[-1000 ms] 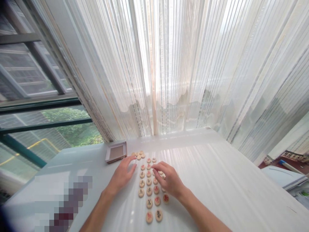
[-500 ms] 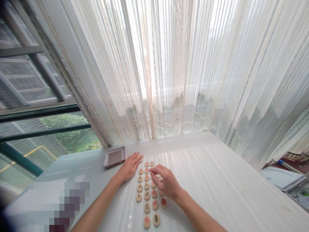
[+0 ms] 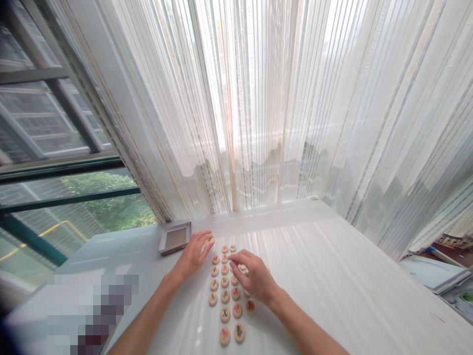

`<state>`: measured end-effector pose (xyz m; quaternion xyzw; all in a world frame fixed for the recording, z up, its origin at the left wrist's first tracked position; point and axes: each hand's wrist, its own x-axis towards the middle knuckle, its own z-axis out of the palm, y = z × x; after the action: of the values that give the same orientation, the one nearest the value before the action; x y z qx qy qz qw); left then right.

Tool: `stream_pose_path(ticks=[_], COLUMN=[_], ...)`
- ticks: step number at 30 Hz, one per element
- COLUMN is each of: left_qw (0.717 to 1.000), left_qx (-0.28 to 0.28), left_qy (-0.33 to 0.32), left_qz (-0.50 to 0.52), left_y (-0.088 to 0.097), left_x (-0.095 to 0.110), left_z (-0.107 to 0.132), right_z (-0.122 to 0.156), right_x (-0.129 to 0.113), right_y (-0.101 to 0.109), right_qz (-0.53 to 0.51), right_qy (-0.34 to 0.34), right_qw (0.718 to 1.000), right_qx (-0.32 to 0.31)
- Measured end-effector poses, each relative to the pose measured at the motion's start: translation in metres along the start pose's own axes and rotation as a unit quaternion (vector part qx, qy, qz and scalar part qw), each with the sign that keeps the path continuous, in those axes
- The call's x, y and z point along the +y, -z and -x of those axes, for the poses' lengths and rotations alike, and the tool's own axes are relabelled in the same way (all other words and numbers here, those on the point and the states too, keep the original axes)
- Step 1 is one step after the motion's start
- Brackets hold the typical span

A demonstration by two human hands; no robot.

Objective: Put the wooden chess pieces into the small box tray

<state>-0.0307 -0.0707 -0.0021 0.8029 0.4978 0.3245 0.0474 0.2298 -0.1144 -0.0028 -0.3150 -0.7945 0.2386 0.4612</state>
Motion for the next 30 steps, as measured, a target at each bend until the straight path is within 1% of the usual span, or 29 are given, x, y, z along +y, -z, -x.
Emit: stream_pose_path(ticks=[2,4,6,8,10,13,16,19,24,28,30], left_qw=[0.999,0.994,0.968,0.949,0.935,0.925,0.928,0.932,0.928,0.922,0.915], left_qx=[-0.024,-0.073,-0.136,-0.151,-0.152,-0.137,-0.107,-0.082,-0.075,-0.059,-0.044], left_qy=[0.000,-0.006,0.032,0.062,0.083,0.097,0.102,0.109,0.120,0.135,0.150], left_qz=[0.034,0.081,0.209,0.270,0.308,0.341,0.342,0.337,0.345,0.357,0.373], left_y=[0.010,0.018,0.022,0.023,0.020,0.011,0.001,-0.005,-0.006,-0.005,-0.005], left_x=[0.025,0.050,0.071,0.083,0.086,0.082,0.078,0.078,0.083,0.082,0.080], left_z=[0.009,0.019,0.029,0.036,0.040,0.046,0.053,0.059,0.062,0.061,0.061], right_z=[-0.001,-0.001,0.001,0.003,0.005,0.007,0.009,0.011,0.013,0.010,0.009], right_x=[-0.001,-0.001,0.000,0.001,0.001,-0.003,-0.007,-0.009,-0.007,-0.009,-0.012], right_y=[0.000,-0.002,-0.005,-0.010,-0.013,-0.016,-0.017,-0.018,-0.020,-0.017,-0.015], right_qz=[-0.008,-0.021,-0.032,-0.033,-0.024,-0.012,-0.007,0.002,-0.001,-0.021,-0.031], right_qy=[0.003,0.010,0.023,0.036,0.044,0.058,0.061,0.069,0.074,0.042,0.027], right_qw=[1.000,1.000,0.999,0.998,0.998,0.998,0.998,0.997,0.997,0.999,0.998], right_qx=[0.001,-0.007,-0.023,-0.034,-0.032,-0.025,-0.028,-0.025,-0.024,-0.028,-0.037])
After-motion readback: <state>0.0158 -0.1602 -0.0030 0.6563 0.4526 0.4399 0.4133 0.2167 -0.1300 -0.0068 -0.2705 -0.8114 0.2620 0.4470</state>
